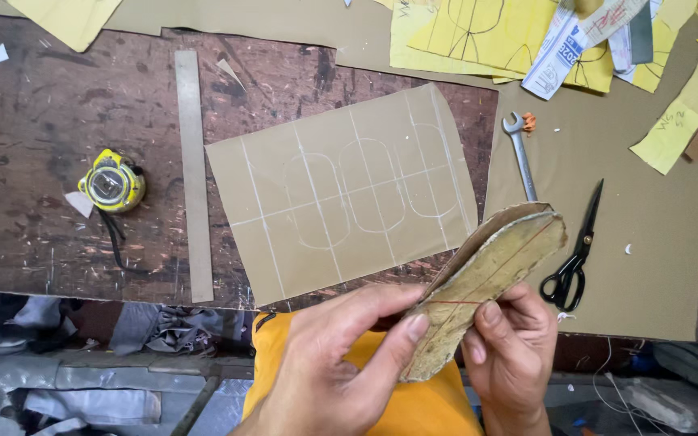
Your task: The person uses large shears to trim the edges of a marked shoe sole and then aligns it on a cardboard template. The person repeatedly repositions the sole and makes small cuts along the perimeter to refine the shape.
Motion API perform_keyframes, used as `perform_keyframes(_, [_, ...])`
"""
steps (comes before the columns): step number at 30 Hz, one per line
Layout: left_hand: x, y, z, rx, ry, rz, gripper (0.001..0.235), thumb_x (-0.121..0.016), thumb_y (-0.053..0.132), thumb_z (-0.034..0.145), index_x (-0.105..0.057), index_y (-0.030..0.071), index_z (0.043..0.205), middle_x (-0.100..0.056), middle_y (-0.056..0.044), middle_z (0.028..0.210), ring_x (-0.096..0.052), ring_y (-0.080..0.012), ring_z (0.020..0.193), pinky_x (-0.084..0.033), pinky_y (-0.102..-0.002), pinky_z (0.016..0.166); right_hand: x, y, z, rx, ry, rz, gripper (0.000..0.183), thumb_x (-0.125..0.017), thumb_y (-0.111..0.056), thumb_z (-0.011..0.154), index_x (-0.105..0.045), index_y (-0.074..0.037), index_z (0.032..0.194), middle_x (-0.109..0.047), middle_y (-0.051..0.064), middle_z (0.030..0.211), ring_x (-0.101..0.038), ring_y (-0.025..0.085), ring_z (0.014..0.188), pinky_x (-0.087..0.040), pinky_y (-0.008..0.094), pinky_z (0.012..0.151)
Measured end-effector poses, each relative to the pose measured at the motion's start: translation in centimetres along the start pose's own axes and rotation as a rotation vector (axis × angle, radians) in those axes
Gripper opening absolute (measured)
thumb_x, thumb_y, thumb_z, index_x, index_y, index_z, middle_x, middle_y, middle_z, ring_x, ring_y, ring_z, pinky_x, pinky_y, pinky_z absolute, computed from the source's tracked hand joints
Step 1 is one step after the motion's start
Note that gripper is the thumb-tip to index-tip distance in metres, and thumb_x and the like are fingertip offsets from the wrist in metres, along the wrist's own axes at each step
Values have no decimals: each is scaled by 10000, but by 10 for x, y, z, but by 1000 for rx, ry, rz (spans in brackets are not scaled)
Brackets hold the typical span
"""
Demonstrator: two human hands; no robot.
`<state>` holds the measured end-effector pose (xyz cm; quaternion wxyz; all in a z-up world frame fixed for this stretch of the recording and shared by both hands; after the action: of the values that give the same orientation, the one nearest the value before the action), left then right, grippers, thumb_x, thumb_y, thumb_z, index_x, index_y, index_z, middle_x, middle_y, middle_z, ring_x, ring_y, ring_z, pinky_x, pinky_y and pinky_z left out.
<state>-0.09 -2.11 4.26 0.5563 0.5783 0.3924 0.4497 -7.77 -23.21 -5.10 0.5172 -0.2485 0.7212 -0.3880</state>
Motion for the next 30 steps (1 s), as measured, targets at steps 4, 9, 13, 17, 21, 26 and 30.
perform_keyframes(4, [4,2,0,-27,-6,-1,219,-738,42,950,-709,-17,1159,-794,-129,1063,-813,-195,973,-635,-282,857,-5,0,0,10,-8,-19,181,-624,19,1046,-619,105,1204,-708,193,1002,-556,90,646,-437,193,537])
perform_keyframes(9, [5,2,1,-5,-13,-41,207,-728,44,963,-706,-11,1161,-797,-126,1075,-817,-186,999,-639,-274,872,-8,-2,2,20,20,-55,167,-623,15,1029,-620,91,1178,-713,194,1033,-560,89,644,-437,192,527])
perform_keyframes(13, [6,2,2,75,-16,-67,209,-721,47,960,-706,-7,1161,-803,-120,1068,-819,-195,991,-647,-284,868,-12,-2,2,31,32,-82,140,-630,14,1032,-625,90,1149,-711,183,1019,-545,86,638,-432,191,528])
perform_keyframes(17, [4,2,9,215,-9,-182,383,-700,56,945,-614,41,1318,-779,-97,1102,-777,-180,1036,-607,-278,919,-16,-1,3,44,69,-141,136,-644,28,987,-624,58,1118,-697,141,934,-534,93,581,-425,200,499])
perform_keyframes(21, [11,9,22,-44,-172,-86,537,-738,25,915,-569,44,1423,-683,-129,1243,-702,-191,1152,-565,-296,985,-20,1,0,-41,60,-223,101,-653,33,962,-645,76,1053,-668,103,822,-524,90,551,-421,214,490])
perform_keyframes(26, [7,-6,32,6,-210,-166,512,-801,10,870,-665,81,1359,-753,-125,1162,-743,-185,1047,-603,-295,900,-26,2,-5,-14,-3,-464,81,-683,25,953,-679,79,1014,-659,82,776,-552,87,554,-429,213,487])
perform_keyframes(30, [3,-14,32,27,-186,-163,517,-808,7,870,-675,89,1363,-784,-119,1182,-768,-168,1046,-622,-291,898,-28,0,-3,-10,-18,-427,119,-666,20,938,-676,76,1042,-684,93,851,-568,77,585,-438,210,478])
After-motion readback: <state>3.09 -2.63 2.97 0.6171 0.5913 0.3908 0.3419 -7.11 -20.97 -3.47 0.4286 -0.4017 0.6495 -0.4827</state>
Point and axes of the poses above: each hand's wrist, its own z-axis towards the middle knuckle, its own x-axis out of the back of the hand, y = z × x, the point moved 2 cm from there along z, towards the middle knuckle
